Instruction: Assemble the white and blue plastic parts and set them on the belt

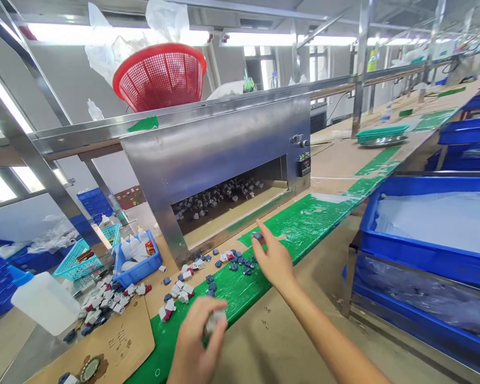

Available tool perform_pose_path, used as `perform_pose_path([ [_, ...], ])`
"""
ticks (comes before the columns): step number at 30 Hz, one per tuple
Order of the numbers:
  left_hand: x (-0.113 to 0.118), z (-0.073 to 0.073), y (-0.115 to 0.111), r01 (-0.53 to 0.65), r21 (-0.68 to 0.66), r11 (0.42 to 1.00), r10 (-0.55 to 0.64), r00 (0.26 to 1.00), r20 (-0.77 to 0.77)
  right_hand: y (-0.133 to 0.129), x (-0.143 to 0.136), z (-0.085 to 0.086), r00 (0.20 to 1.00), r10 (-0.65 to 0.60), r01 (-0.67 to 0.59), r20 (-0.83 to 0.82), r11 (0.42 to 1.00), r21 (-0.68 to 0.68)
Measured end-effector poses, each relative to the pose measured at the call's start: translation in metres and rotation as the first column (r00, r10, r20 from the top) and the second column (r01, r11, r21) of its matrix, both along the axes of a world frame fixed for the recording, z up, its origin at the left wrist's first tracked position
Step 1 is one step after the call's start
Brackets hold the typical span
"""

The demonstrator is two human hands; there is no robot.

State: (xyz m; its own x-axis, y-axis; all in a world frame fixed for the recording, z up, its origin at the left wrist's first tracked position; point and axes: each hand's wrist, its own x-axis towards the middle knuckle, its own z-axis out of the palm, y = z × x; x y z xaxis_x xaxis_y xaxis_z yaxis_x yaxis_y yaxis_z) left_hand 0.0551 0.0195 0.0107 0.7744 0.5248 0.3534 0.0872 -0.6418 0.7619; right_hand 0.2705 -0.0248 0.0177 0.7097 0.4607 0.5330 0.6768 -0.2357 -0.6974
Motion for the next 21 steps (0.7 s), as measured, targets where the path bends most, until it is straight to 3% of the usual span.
perform_pose_path([
  [3,0.038,0.015,0.041,-0.099,0.22,0.97,0.096,0.995,0.027,0.025,0.029,-0.007,1.0,-0.014,0.017,0.019,0.984,-0.178],
  [8,0.053,0.0,0.082,-0.149,0.412,0.899,0.188,0.981,-0.056,0.028,0.044,-0.024,0.997,0.056,-0.035,0.051,0.942,-0.333],
  [11,0.049,-0.008,0.083,-0.181,0.496,0.849,0.274,0.954,-0.12,0.025,0.047,-0.024,0.997,0.061,-0.041,0.043,0.929,-0.369],
  [15,0.046,-0.008,0.076,-0.254,0.56,0.788,0.415,0.892,-0.179,0.026,0.047,-0.023,0.994,0.079,-0.042,0.073,0.908,-0.416],
  [21,0.043,-0.004,0.077,-0.353,0.586,0.729,0.523,0.84,-0.144,0.025,0.028,-0.016,0.913,0.301,-0.152,0.275,0.878,-0.454],
])
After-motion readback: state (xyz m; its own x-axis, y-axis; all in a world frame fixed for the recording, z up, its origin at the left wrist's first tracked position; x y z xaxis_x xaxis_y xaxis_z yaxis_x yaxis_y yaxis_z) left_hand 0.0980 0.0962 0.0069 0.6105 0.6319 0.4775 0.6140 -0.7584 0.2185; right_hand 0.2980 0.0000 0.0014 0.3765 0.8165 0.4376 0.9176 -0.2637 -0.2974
